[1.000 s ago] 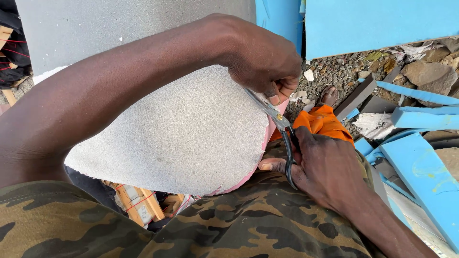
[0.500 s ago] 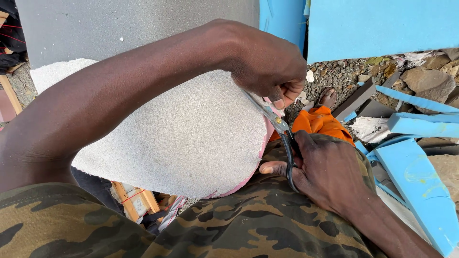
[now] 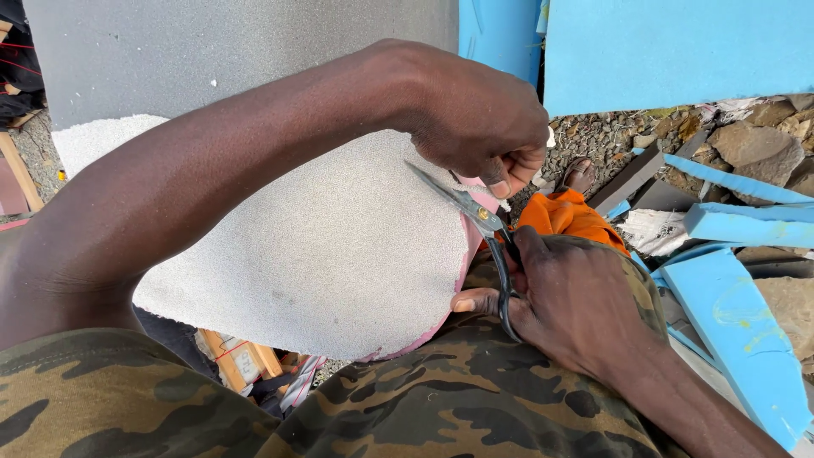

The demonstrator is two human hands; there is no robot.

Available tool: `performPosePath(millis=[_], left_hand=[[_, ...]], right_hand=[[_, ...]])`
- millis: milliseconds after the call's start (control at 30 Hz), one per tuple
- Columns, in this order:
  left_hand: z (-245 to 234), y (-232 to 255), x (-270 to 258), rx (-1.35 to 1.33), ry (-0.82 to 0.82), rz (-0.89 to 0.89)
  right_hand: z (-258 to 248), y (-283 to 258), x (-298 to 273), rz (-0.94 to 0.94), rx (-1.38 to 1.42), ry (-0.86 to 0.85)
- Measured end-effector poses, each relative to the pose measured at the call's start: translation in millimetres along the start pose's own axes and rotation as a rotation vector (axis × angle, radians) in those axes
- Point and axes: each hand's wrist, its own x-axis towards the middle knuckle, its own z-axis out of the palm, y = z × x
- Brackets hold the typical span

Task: Cutting upholstery fabric to shape using a pair of scissors

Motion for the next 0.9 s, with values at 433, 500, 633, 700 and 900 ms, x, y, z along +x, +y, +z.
performPosePath(millis=[433, 500, 633, 700, 900], left_hand=[[-7, -1, -2, 0.009, 0.048, 0.051], [-6, -2, -1, 0.001, 0.074, 0.072], [-2, -8, 3, -0.020, 0.132, 0.118], [-2, -10, 4, 0.005, 0.177, 0.192], [-2, -6, 1, -0.062, 0.199, 0.138]], right_hand=[[-23, -1, 13, -0.045, 0.000, -0.051], [-33, -7, 19, -0.018, 0.036, -0.037], [-22, 7, 16, -0.089, 0.025, 0.000], [-20, 11, 13, -0.089, 0.032, -0.006], [-52, -5, 28, 0.049, -0.062, -0.237]])
